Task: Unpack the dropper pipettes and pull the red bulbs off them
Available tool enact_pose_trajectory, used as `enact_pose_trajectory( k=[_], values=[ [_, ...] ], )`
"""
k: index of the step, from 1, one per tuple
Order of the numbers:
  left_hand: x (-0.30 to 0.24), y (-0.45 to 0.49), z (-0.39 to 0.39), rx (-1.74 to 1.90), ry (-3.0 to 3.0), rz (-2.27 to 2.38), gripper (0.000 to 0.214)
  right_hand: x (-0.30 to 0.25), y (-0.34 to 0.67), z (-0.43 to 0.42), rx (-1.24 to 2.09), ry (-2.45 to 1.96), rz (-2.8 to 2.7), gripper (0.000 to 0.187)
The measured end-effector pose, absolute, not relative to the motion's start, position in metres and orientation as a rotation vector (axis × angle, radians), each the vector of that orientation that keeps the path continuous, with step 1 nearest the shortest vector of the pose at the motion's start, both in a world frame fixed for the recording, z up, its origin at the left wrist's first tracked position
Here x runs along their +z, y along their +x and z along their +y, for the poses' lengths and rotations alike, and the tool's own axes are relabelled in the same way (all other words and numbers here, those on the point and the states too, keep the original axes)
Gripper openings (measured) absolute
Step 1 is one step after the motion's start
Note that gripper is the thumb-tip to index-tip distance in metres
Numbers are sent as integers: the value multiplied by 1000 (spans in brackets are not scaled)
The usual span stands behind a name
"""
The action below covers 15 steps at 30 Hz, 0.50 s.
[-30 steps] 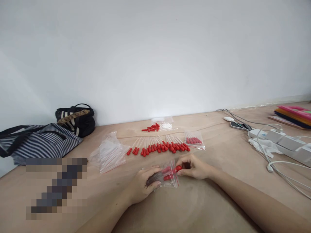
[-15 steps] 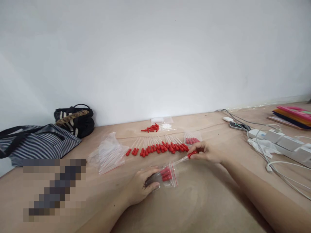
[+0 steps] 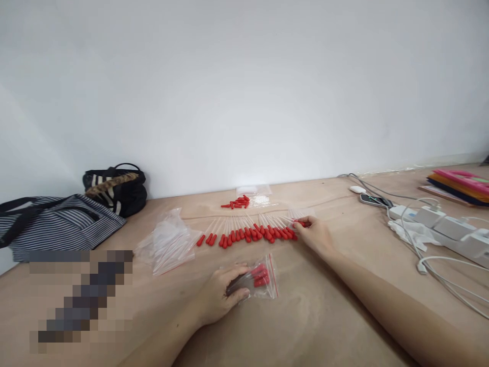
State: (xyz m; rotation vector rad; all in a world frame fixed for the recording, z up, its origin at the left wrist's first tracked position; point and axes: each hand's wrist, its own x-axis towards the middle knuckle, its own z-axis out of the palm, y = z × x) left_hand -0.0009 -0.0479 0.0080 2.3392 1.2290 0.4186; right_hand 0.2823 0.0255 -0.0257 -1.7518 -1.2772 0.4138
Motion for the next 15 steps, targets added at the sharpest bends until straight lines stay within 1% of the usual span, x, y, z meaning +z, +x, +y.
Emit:
enact_pose_trajectory(
  k=[8,12,15],
  values=[
    [12,0,-49,389,2343,1208,40,-32,303,32,351,-1880,-1398,17],
    [10,0,-48,416,2343,1193,39,-32,320,31,359,-1904,-1342,20],
    [8,-1,-47,441,2340,1184,39,-31,315,28,371,-1858,-1301,22]
  ],
)
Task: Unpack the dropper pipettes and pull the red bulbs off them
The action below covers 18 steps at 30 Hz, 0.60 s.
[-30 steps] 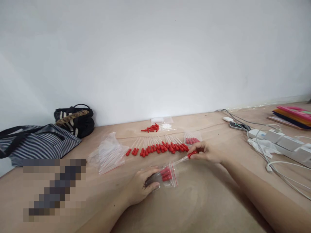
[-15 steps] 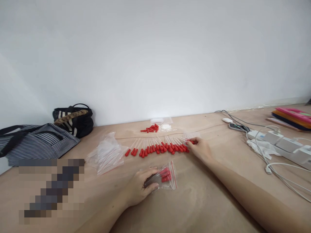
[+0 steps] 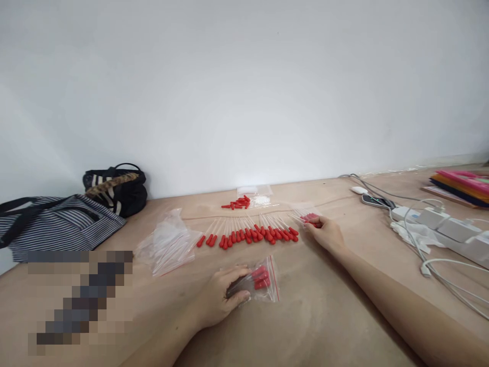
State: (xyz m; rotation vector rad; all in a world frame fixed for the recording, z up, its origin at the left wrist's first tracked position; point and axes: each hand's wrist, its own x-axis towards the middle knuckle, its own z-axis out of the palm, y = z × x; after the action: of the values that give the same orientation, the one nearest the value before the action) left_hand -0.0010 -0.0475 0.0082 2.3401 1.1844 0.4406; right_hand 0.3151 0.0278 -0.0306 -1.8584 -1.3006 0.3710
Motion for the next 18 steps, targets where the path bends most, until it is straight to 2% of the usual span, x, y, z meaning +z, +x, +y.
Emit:
enact_pose_trajectory(
  k=[7,14,18],
  values=[
    [13,0,-49,389,2344,1226,40,-24,286,22,372,-1845,-1406,23],
    [14,0,-49,400,2337,1207,39,-23,300,22,375,-1862,-1579,41],
    [12,0,-49,422,2334,1196,39,-22,305,20,332,-1774,-1506,33]
  ],
)
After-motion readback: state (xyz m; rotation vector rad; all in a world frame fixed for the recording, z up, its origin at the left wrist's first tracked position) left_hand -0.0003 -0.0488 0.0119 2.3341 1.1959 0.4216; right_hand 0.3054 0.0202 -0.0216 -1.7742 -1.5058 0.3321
